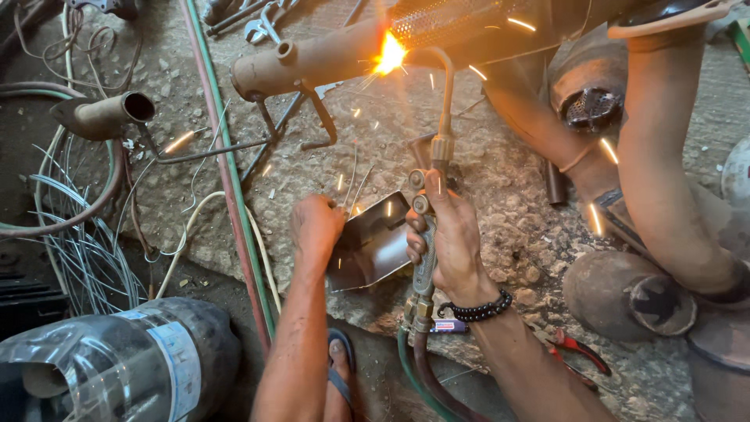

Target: The person welds a metal pipe using a handheld welding torch and filler rod. They repeatedly apply heat and filler material to the joint, pause to reposition the pipe, and continue welding along the seam.

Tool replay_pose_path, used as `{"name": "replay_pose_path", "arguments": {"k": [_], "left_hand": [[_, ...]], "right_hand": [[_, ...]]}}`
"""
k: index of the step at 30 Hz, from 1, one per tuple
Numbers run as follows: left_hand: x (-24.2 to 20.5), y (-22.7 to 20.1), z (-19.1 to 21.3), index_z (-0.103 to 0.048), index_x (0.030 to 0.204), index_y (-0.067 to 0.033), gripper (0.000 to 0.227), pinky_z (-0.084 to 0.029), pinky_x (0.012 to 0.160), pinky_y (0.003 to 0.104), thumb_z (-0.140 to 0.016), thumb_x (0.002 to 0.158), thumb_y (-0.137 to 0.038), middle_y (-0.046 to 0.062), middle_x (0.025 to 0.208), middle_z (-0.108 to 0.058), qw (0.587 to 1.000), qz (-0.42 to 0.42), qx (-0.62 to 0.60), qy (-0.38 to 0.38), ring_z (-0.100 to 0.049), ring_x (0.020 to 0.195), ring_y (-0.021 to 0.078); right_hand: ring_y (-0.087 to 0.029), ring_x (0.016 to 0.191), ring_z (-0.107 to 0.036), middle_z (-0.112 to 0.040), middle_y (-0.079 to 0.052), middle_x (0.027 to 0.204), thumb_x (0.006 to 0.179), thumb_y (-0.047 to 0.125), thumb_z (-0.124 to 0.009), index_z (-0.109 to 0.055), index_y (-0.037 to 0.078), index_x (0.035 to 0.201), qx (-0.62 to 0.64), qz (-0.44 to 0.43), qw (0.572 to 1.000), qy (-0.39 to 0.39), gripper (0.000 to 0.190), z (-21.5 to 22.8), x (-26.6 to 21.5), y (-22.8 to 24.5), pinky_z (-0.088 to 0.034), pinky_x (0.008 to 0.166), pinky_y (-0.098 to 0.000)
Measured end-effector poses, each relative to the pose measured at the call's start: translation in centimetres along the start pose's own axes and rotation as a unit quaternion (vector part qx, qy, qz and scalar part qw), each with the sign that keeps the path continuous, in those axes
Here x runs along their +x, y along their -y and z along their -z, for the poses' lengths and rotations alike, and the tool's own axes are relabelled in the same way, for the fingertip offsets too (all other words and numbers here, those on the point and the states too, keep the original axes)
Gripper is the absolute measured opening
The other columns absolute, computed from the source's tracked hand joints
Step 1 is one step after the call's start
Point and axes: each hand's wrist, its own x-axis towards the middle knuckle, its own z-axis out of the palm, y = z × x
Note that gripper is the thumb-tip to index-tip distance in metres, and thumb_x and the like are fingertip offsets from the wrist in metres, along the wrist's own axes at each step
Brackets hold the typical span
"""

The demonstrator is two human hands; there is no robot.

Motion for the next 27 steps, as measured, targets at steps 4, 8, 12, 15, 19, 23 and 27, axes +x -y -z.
{"name": "replay_pose_path", "arguments": {"k": [4, 8, 12, 15, 19, 23, 27], "left_hand": [[2.5, -0.6, 3.6, -0.076, 0.091, -0.0029, 0.028, -0.056, 0.079, 0.049, -0.065, 0.078, -0.025, 0.024, 0.085, -0.071, 0.99, -0.048, 0.13, 0.027, -0.07, 0.093, 0.0417], [6.0, -1.2, 11.2, -0.077, 0.092, -0.0025, 0.031, -0.058, 0.082, 0.045, -0.061, 0.077, -0.024, 0.018, 0.089, -0.075, 0.919, -0.158, 0.358, 0.044, -0.072, 0.095, 0.0344], [7.6, 1.2, 18.2, -0.079, 0.09, -0.0058, 0.041, -0.057, 0.08, 0.047, -0.056, 0.078, -0.037, 0.018, 0.092, -0.076, 0.892, -0.169, 0.416, 0.047, -0.071, 0.096, 0.0375], [7.4, 3.5, 19.0, -0.067, 0.124, -0.0029, 0.075, -0.055, 0.088, 0.055, -0.082, 0.064, -0.046, 0.029, 0.111, -0.071, 0.924, -0.144, 0.351, 0.037, -0.067, 0.107, 0.0448], [7.9, 5.5, 15.2, -0.045, 0.144, -0.0032, 0.095, -0.047, 0.103, 0.056, -0.084, 0.065, -0.039, 0.029, 0.134, -0.057, 0.946, -0.188, 0.257, 0.065, -0.056, 0.124, 0.0472], [10.4, 7.0, 12.6, -0.064, 0.11, -0.0063, 0.05, -0.053, 0.087, 0.05, -0.072, 0.074, -0.041, 0.02, 0.111, -0.063, 0.945, -0.266, 0.181, -0.055, -0.063, 0.105, 0.0427], [11.4, 6.1, 11.3, -0.063, 0.081, -0.0027, 0.035, -0.05, 0.076, 0.055, -0.072, 0.078, -0.037, 0.022, 0.081, -0.064, 0.948, -0.302, 0.09, -0.042, -0.064, 0.089, 0.0464]], "right_hand": [[-0.012, 0.035, -0.039, -0.041, -0.003, 0.055, 0.093, 0.055, -0.058, -0.048, 0.008, 0.078, -0.008, -0.018, 1.0, -0.024, 0.05, 1.0, -1.2, 0.9, -0.037, 0.028, -0.0288], [-0.012, 0.04, -0.044, -0.045, -0.003, 0.061, 0.094, 0.049, -0.064, -0.045, 0.01, 0.084, -0.043, -0.063, 0.996, -0.04, 0.044, 3.4, -1.3, 1.8, -0.038, 0.031, -0.0266], [-0.019, 0.036, -0.049, -0.047, -0.009, 0.053, 0.094, 0.035, -0.071, -0.05, 0.006, 0.076, -0.06, -0.068, 0.995, -0.029, 0.039, 8.3, 1.7, -0.8, -0.043, 0.029, -0.0321], [-0.017, 0.036, -0.046, -0.045, -0.007, 0.053, 0.095, 0.05, -0.064, -0.053, 0.004, 0.073, -0.081, -0.093, 0.991, -0.057, 0.052, 7.8, 0.8, 1.0, -0.04, 0.03, -0.029], [-0.017, 0.034, -0.043, -0.04, -0.008, 0.052, 0.094, 0.043, -0.069, -0.051, 0.004, 0.07, -0.106, -0.079, 0.99, -0.059, 0.049, 10.8, 4.3, -1.3, -0.037, 0.029, -0.0304], [-0.017, 0.038, -0.045, -0.042, -0.007, 0.056, 0.093, 0.046, -0.068, -0.05, 0.006, 0.075, -0.123, -0.094, 0.985, -0.08, 0.047, 12.2, 5.9, -1.7, -0.039, 0.034, -0.0302], [-0.017, 0.043, -0.055, -0.047, -0.005, 0.056, 0.081, 0.028, -0.082, -0.052, 0.006, 0.078, -0.232, -0.078, 0.967, -0.077, 0.037, 14.9, 7.8, -3.4, -0.049, 0.039, -0.0313]]}}
